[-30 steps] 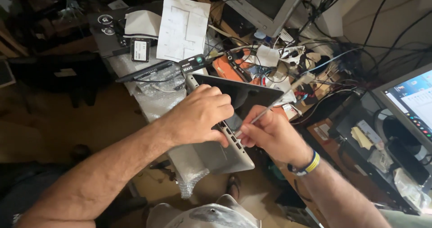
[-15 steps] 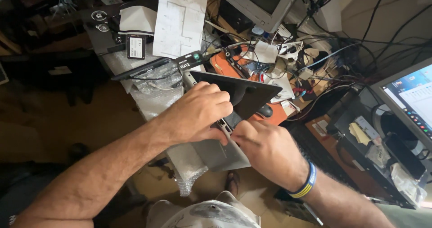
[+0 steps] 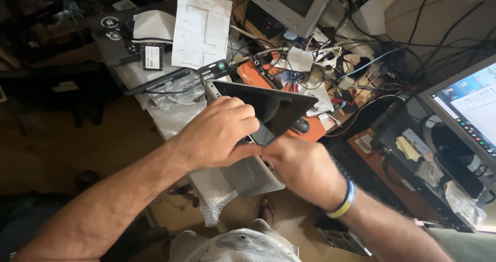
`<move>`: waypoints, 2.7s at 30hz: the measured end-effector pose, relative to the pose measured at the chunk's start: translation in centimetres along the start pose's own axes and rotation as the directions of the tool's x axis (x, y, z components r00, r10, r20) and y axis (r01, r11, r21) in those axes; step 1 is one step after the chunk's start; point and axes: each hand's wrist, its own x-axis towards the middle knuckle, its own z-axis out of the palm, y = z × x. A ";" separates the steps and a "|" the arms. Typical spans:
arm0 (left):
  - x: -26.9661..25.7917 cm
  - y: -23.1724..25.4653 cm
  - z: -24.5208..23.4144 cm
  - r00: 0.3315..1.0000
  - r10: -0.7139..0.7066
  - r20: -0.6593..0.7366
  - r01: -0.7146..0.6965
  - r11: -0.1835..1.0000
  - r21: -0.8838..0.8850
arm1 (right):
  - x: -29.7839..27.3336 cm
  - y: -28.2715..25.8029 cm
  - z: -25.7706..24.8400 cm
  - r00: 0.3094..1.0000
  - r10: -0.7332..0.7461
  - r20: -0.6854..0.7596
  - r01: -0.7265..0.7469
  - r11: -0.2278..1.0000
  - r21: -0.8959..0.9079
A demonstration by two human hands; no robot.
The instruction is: Repairing a laptop by prying open the bottom cover and inspecting the internal components and screen hinge.
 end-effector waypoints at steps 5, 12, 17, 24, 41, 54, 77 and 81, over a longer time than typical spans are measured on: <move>-0.1 0.1 0.6 0.998 -0.051 -0.028 0.053 0.997 0.061 | -1.1 0.5 -0.1 0.924 0.363 0.119 -0.339 0.637 0.693; 0.6 0.1 0.6 0.993 -0.110 0.039 0.108 0.992 0.066 | -2.7 -1.3 -0.8 0.902 0.429 0.052 -0.381 0.732 0.565; 0.6 0.0 0.6 0.995 -0.100 0.020 0.099 0.993 0.059 | -3.4 -0.6 0.2 0.787 0.611 0.080 -0.496 0.552 0.670; 0.4 0.2 0.0 0.998 -0.069 -0.002 0.069 0.998 -0.004 | -3.8 0.1 2.1 0.797 0.591 0.126 -0.383 0.334 0.861; 0.2 0.0 0.2 0.999 -0.042 0.011 0.041 0.998 0.045 | -4.7 1.7 5.6 0.709 0.651 0.270 -0.294 -0.076 0.953; 0.3 -0.1 0.4 0.999 -0.038 -0.006 0.038 0.999 0.011 | -2.4 0.0 -0.3 0.903 0.427 0.051 -0.389 0.760 0.521; 1.3 -0.5 1.6 0.994 -0.113 -0.001 0.112 0.991 0.071 | -0.1 -2.3 -1.8 0.977 0.002 0.214 0.079 0.926 -0.370; 1.2 -0.6 1.1 0.987 -0.135 0.084 0.133 0.991 0.036 | -0.6 -1.2 -2.5 0.979 0.204 -0.014 -0.195 0.949 0.246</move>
